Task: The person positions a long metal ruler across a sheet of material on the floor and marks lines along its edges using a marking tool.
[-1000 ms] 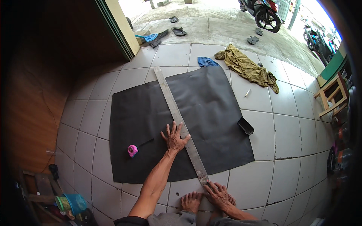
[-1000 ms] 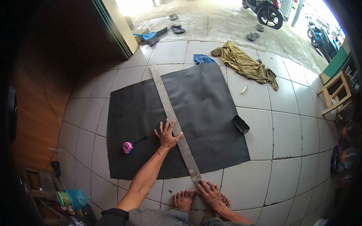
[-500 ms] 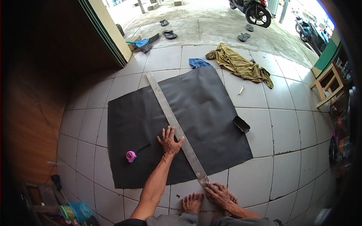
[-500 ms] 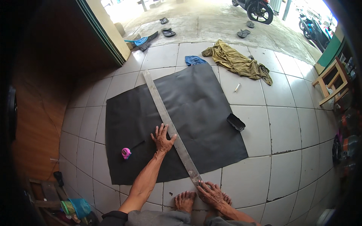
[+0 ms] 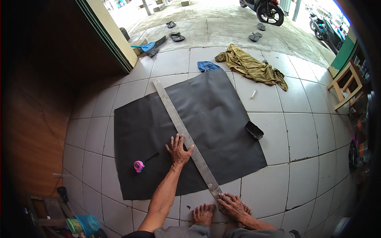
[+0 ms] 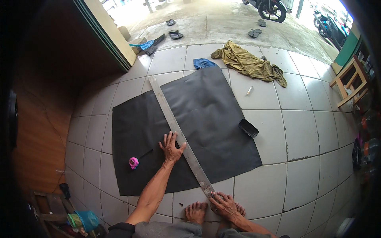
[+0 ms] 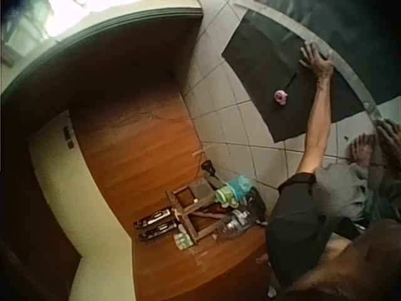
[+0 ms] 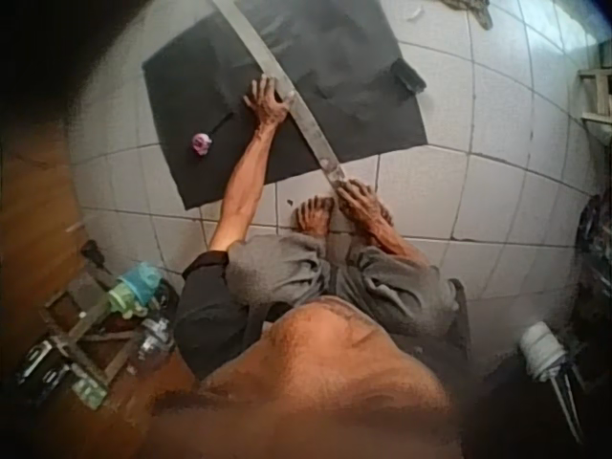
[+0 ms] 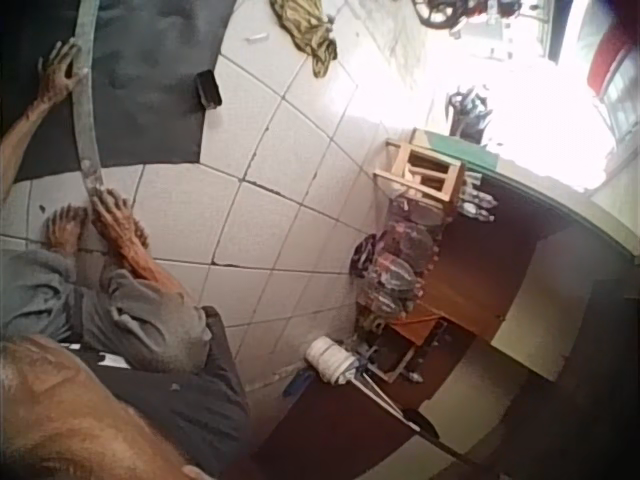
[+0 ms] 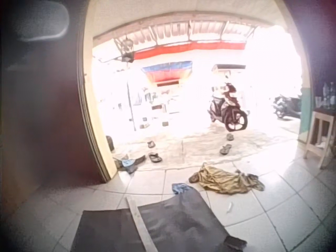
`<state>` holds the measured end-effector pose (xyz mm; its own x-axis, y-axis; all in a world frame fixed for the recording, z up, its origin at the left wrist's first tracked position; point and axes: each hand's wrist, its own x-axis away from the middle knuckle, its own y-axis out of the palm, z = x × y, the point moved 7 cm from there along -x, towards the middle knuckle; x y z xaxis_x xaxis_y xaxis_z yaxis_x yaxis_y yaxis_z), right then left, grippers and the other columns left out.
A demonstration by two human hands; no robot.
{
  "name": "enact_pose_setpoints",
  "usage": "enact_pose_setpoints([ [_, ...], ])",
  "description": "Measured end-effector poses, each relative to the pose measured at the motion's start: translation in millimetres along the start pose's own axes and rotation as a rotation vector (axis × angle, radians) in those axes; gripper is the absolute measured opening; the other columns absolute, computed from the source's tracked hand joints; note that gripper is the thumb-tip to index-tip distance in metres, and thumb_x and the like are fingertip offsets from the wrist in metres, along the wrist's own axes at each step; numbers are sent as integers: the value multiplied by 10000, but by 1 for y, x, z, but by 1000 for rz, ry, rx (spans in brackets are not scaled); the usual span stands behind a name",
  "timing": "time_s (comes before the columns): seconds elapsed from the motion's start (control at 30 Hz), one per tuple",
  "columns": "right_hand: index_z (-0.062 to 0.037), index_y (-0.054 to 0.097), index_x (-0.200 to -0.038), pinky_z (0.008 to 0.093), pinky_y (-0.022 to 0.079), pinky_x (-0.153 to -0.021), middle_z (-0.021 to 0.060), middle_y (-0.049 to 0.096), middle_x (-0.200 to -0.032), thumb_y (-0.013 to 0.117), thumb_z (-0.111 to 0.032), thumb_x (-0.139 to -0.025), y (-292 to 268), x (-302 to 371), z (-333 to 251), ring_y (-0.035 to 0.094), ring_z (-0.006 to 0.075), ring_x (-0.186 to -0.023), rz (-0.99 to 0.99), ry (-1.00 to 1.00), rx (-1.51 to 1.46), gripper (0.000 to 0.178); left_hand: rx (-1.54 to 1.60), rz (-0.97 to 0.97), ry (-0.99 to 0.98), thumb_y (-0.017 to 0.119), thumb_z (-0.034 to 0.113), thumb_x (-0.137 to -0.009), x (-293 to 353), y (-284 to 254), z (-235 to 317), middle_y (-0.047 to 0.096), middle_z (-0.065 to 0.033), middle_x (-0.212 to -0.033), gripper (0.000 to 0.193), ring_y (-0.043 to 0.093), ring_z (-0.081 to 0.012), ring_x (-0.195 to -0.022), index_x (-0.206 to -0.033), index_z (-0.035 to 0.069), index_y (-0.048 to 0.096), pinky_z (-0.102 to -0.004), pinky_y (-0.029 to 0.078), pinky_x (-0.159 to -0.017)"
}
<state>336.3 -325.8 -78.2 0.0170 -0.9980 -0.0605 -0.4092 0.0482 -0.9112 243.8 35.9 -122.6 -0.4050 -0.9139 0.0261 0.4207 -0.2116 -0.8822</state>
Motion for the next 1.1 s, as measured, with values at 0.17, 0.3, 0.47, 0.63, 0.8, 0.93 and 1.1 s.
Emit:
enact_pose_setpoints([
  [0.17,-207,654,-1220,418,471,-857,54,612,-1327,757,-293,-808,0,4,1,540,248,-1241,22,-19,-2,433,-6,0,6,649,570,-853,0,0,1,313,-86,-1633,808,180,-336,-1533,-1533,198,422,-678,-14,-1183],
  [0.3,-204,652,-1225,419,468,-862,53,607,-1333,761,-296,-802,3,5,3,538,250,-1247,3,-25,-5,447,-4,2,-1,645,575,-856,-2,0,1,310,-86,-1635,806,177,-338,-1534,-1534,199,423,-676,-9,-1185],
  [0.47,-207,642,-1245,421,454,-879,51,603,-1343,757,-315,-815,3,6,5,525,251,-1271,14,-39,8,458,-21,-22,-2,643,576,-859,-5,-2,5,286,-78,-1649,806,165,-340,-1538,-1541,214,413,-685,-9,-1180],
  [0.63,-210,641,-1243,416,455,-866,39,603,-1346,751,-316,-825,-2,7,-1,524,236,-1277,10,-24,37,446,-39,-45,-3,648,586,-858,-3,-3,4,267,-73,-1658,829,153,-343,-1540,-1555,217,391,-680,-3,-1180],
  [0.8,-210,643,-1236,410,461,-849,29,606,-1350,749,-309,-825,-2,9,-7,528,225,-1274,19,-15,38,436,-18,-52,-2,657,562,-847,3,-1,1,274,-76,-1655,823,146,-349,-1542,-1552,226,397,-699,-15,-1171],
  [0.93,-194,643,-1246,409,477,-824,41,609,-1352,733,-309,-839,2,9,1,551,237,-1262,27,-14,31,433,-91,-71,-11,662,570,-839,-1,2,7,276,-95,-1650,830,154,-362,-1537,-1546,215,409,-715,38,-1164],
  [1.1,-131,622,-1246,429,471,-843,91,596,-1337,697,-254,-886,-13,-1,1,538,262,-1294,35,1,-32,388,-125,-123,7,652,598,-845,-16,-12,10,233,-108,-1660,856,161,-373,-1533,-1556,205,384,-722,100,-1158],
])
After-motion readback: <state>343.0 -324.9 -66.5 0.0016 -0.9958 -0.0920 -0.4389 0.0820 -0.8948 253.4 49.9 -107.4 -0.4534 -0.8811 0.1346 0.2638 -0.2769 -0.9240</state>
